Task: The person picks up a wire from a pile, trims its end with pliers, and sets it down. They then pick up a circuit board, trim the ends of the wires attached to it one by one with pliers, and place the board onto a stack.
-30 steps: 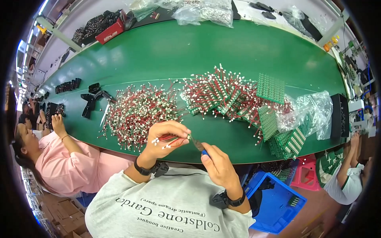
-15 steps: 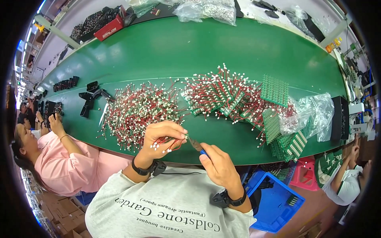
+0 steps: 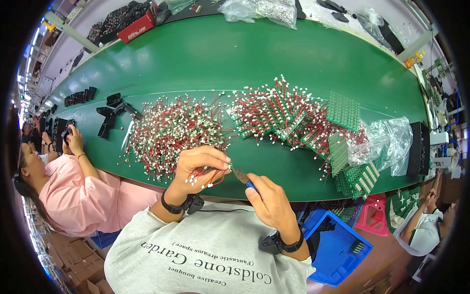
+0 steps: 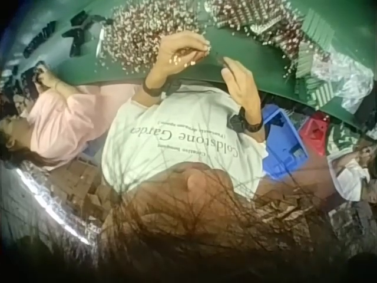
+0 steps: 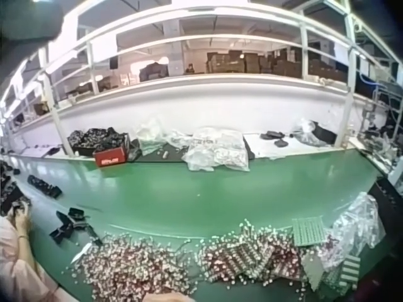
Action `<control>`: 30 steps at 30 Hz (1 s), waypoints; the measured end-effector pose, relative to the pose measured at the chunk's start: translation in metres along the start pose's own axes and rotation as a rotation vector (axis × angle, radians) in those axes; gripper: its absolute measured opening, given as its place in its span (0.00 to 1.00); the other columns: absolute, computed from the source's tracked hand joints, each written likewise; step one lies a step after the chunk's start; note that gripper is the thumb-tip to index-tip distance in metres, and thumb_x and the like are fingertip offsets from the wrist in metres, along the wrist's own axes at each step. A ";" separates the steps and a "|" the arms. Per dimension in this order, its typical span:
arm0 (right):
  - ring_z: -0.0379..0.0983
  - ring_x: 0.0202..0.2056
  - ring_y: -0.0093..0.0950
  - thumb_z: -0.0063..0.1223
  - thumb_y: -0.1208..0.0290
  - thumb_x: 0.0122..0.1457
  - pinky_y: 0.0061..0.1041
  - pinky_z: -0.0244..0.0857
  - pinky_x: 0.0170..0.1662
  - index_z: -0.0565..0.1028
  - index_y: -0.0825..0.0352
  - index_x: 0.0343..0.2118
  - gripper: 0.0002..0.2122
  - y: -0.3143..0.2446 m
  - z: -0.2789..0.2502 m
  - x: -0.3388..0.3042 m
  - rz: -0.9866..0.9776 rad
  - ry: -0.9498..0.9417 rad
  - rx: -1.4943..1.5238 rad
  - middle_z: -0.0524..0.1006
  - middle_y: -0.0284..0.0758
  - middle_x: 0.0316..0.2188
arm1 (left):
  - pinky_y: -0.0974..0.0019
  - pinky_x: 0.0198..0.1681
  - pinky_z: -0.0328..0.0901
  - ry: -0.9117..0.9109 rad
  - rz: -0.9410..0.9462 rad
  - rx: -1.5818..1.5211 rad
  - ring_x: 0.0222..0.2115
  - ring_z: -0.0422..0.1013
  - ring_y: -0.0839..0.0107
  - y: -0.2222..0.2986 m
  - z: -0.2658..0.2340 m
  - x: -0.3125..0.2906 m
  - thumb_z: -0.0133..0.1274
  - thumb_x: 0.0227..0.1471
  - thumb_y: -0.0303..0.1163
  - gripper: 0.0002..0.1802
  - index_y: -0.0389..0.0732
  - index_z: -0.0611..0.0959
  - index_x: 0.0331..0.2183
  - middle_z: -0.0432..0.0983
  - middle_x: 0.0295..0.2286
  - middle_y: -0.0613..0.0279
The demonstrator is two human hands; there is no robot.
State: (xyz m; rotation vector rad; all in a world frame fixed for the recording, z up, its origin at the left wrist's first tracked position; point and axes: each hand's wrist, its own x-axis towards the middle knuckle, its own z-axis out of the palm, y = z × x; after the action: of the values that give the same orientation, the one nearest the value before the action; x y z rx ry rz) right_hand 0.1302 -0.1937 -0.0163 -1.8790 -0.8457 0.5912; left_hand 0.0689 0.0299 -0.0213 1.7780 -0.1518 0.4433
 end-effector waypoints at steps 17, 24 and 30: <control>0.68 0.26 0.24 0.37 0.67 0.65 0.23 0.66 0.32 0.70 0.77 0.49 0.18 0.012 0.019 0.006 -0.016 -0.127 0.246 0.73 0.37 0.28 | 0.66 0.34 0.70 0.033 0.038 -0.049 0.28 0.77 0.66 -0.011 -0.010 -0.012 0.64 0.39 0.19 0.09 0.37 0.84 0.28 0.81 0.28 0.57; 0.65 0.27 0.19 0.35 0.63 0.68 0.20 0.64 0.34 0.72 0.74 0.45 0.18 0.015 0.032 0.009 0.161 -0.363 0.587 0.71 0.31 0.26 | 0.60 0.38 0.70 0.068 -0.149 -0.406 0.33 0.76 0.62 -0.012 -0.020 -0.029 0.63 0.41 0.16 0.07 0.35 0.82 0.26 0.80 0.29 0.51; 0.71 0.30 0.28 0.39 0.59 0.66 0.26 0.65 0.36 0.71 0.78 0.45 0.21 0.008 0.034 0.034 0.145 -0.267 0.519 0.74 0.39 0.29 | 0.66 0.37 0.72 0.366 -0.209 -0.356 0.33 0.75 0.67 -0.017 -0.036 -0.048 0.60 0.44 0.14 0.08 0.33 0.80 0.30 0.78 0.34 0.48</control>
State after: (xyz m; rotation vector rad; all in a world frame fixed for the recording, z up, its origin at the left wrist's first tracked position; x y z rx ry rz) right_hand 0.1305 -0.1514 -0.0394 -1.4090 -0.6444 1.0588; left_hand 0.0232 0.0626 -0.0480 1.3231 0.2011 0.5447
